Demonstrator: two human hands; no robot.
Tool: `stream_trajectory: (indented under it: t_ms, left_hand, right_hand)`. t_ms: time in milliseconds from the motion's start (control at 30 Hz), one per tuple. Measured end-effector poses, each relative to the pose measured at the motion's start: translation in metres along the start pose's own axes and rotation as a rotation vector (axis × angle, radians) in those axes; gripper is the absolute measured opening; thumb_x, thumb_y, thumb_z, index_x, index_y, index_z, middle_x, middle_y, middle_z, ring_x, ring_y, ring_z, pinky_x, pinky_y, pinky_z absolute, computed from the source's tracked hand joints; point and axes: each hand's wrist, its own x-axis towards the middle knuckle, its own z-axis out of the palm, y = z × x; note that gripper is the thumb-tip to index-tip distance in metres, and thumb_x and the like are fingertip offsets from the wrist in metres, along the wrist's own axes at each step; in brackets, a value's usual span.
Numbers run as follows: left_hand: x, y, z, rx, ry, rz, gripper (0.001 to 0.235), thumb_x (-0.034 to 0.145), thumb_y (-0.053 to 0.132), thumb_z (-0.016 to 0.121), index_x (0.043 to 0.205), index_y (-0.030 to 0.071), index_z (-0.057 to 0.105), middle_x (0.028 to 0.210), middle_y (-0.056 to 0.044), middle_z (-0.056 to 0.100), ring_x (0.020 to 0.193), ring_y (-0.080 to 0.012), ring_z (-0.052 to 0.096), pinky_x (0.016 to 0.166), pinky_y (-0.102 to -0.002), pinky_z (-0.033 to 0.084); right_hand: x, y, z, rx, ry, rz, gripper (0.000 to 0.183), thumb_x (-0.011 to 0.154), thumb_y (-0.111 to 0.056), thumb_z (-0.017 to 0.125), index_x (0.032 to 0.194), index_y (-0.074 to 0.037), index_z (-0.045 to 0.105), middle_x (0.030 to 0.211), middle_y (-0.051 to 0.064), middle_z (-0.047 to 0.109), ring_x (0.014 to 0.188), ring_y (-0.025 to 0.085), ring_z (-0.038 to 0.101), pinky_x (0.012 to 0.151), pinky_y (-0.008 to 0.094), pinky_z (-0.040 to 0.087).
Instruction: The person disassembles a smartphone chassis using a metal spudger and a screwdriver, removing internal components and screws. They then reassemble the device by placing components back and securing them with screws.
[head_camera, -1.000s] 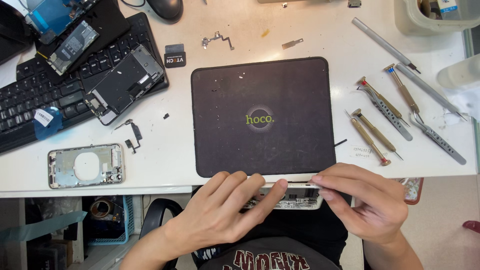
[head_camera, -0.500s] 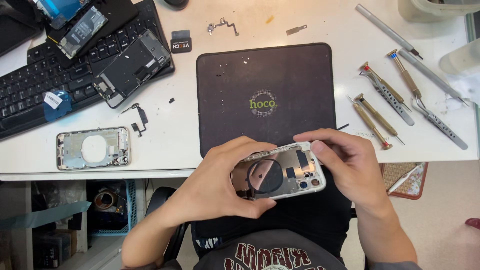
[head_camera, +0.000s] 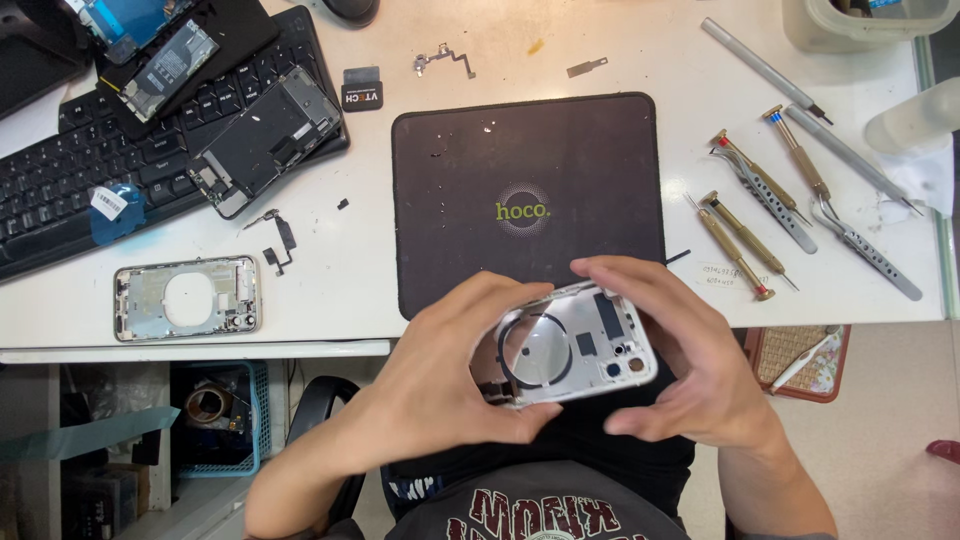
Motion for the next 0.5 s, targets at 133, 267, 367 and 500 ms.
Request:
stream_trajectory:
  t_ms: [133, 267, 367, 500]
  left_hand:
    - [-0.005, 0.003, 0.009, 0.174, 0.094, 0.212, 0.087, 0.067, 0.031, 0.089, 0.142, 0.003, 0.055, 0.123, -0.013, 0.061, 0.094, -0.0255, 0.068, 0.077, -0.035, 0.057]
    - [-0.009, 0.001, 0.013, 0.366, 0.178, 0.407, 0.09, 0.07, 0.031, 0.089, 0.145, -0.002, 0.051, 0.127, -0.015, 0.058, 0.103, -0.0301, 0.065, 0.083, -0.039, 0.054]
    - [-0.011, 0.002, 0.011, 0.424, 0.164, 0.447, 0.09, 0.071, 0.03, 0.089, 0.145, -0.004, 0.051, 0.125, -0.015, 0.058, 0.095, -0.0286, 0.062, 0.079, -0.039, 0.052]
    - [-0.008, 0.004, 0.009, 0.475, 0.165, 0.509, 0.089, 0.071, 0.028, 0.088, 0.144, -0.006, 0.052, 0.123, -0.014, 0.058, 0.091, -0.027, 0.06, 0.076, -0.039, 0.05]
  right_hand:
    - [0.001, 0.004, -0.003, -0.398, 0.005, -0.182, 0.098, 0.069, -0.035, 0.092, 0.147, 0.0, 0.046, 0.14, 0.024, 0.059, 0.131, 0.033, 0.063, 0.109, 0.041, 0.055]
    - [-0.006, 0.012, -0.007, -0.41, 0.02, -0.267, 0.094, 0.07, -0.031, 0.094, 0.146, -0.002, 0.047, 0.137, 0.024, 0.06, 0.125, 0.033, 0.067, 0.103, 0.04, 0.06]
    - [-0.015, 0.018, -0.007, -0.424, 0.047, -0.297, 0.091, 0.071, -0.031, 0.094, 0.146, -0.005, 0.048, 0.133, 0.022, 0.061, 0.122, 0.031, 0.069, 0.101, 0.04, 0.063]
    - [-0.024, 0.022, -0.008, -0.529, 0.102, -0.321, 0.094, 0.068, -0.037, 0.093, 0.144, -0.006, 0.048, 0.127, 0.02, 0.064, 0.116, 0.03, 0.07, 0.095, 0.039, 0.064]
